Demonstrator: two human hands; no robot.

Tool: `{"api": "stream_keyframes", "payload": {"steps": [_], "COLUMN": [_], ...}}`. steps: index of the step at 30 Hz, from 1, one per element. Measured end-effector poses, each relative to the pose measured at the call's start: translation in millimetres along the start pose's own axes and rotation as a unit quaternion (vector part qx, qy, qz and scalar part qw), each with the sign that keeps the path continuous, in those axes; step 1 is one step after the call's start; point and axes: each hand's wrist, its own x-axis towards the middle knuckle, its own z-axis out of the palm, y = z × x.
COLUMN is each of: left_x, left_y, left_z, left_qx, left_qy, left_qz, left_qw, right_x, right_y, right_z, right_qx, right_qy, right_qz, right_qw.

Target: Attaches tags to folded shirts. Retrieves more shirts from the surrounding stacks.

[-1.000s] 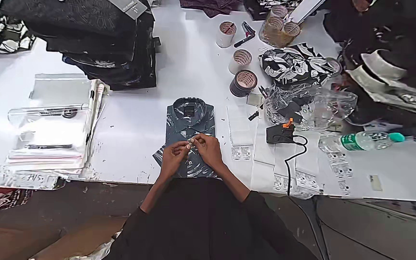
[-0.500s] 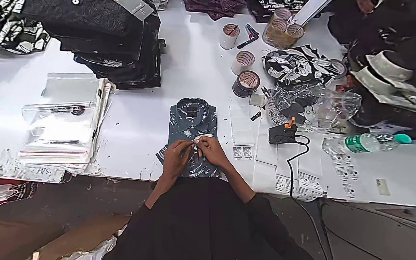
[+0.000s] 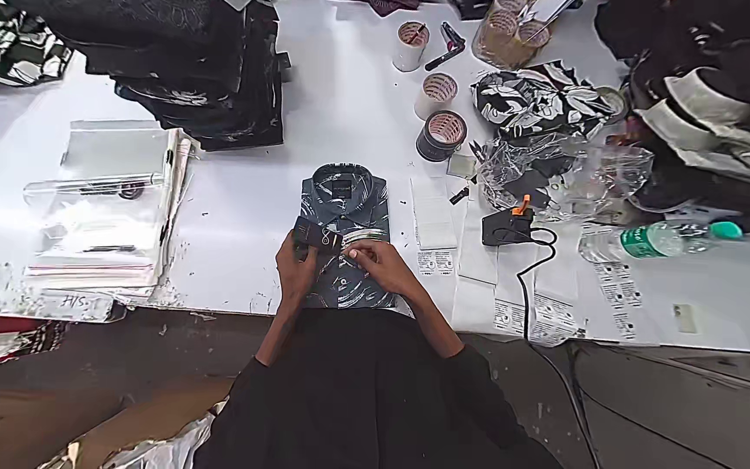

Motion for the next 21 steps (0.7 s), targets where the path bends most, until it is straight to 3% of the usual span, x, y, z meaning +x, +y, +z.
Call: {"api": "stream_keyframes", "payload": {"steps": [4, 8, 12, 15, 18, 21], "left_x": [5.2, 6.3, 0.7, -0.6, 3.3, 1.5], "left_y": [10.9, 27.7, 42.9, 44.8, 42.3, 39.2], "left_z": [-1.5, 0.9, 12.0, 19.2, 16.5, 14.3], "left_qx": [-0.043, -0.111, -0.149, -0.148, -0.16, -0.177], "left_qy": [-0.037, -0.091, -0.193, -0.186, -0.169, -0.17], "left_qz": [-0.008, -0.057, -0.022, -0.026, -0.036, -0.039], "left_qw": [0.998, 0.988, 0.97, 0.971, 0.972, 0.969], "right_x": [-5.7, -9.8, -11.0, -5.4, -4.2, -10.9], "right_y": [-2.7, -11.4, -17.3, -13.7, -5.5, -3.5], "right_z": [-4.9, 2.0, 17.1, 15.7, 10.9, 13.0], "right_qx": [-0.182, -0.232, -0.288, -0.238, -0.069, 0.053], "right_qy": [0.113, 0.071, 0.056, 0.08, 0.095, 0.093], "right_qz": [-0.012, -0.013, 0.051, 0.083, 0.089, 0.103], "right_qw": [0.977, 0.97, 0.955, 0.964, 0.989, 0.989]}}
